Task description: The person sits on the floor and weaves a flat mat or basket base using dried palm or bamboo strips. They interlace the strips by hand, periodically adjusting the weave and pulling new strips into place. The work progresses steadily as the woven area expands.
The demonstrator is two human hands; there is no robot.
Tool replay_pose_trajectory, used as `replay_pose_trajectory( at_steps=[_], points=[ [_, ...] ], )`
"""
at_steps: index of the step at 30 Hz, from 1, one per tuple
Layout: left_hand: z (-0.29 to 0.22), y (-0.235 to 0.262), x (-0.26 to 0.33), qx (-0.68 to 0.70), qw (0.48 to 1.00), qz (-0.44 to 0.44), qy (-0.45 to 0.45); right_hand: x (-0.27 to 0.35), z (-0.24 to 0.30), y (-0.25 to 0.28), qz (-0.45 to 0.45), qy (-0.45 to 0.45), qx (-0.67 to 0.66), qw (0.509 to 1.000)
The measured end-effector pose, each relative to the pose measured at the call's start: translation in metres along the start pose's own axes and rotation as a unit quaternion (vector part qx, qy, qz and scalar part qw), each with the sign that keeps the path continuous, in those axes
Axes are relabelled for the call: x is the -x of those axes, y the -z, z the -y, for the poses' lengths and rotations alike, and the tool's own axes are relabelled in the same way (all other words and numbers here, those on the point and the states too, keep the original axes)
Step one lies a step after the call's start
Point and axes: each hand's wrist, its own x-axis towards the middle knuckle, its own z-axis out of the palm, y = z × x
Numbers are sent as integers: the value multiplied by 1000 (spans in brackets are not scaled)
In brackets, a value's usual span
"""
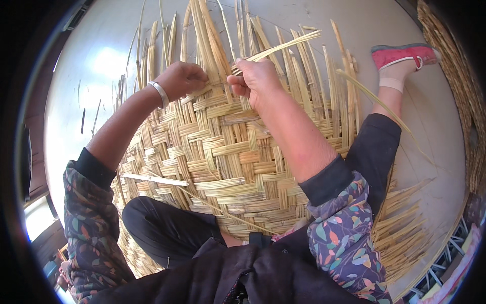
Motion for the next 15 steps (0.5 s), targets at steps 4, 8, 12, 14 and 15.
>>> replay_pose_trajectory(
  at_steps=[4, 8, 12, 14, 15],
  points=[
    [-1, 19, -2, 101, 988, 86, 85, 0, 0, -3, -2, -33, -83, 996],
    [-1, 31, -12, 124, 974, 135, 130, 0, -2, -4, 36, 5, -102, 994],
    [10, 39, -23, 146, 964, 181, 133, -3, -3, -8, 28, 6, -97, 995],
    [6, 40, -25, 145, 962, 194, 128, -2, -2, -9, 6, 11, -72, 997],
    [4, 39, -24, 130, 966, 186, 123, -2, -2, -10, -6, 16, -52, 998]
  ],
)
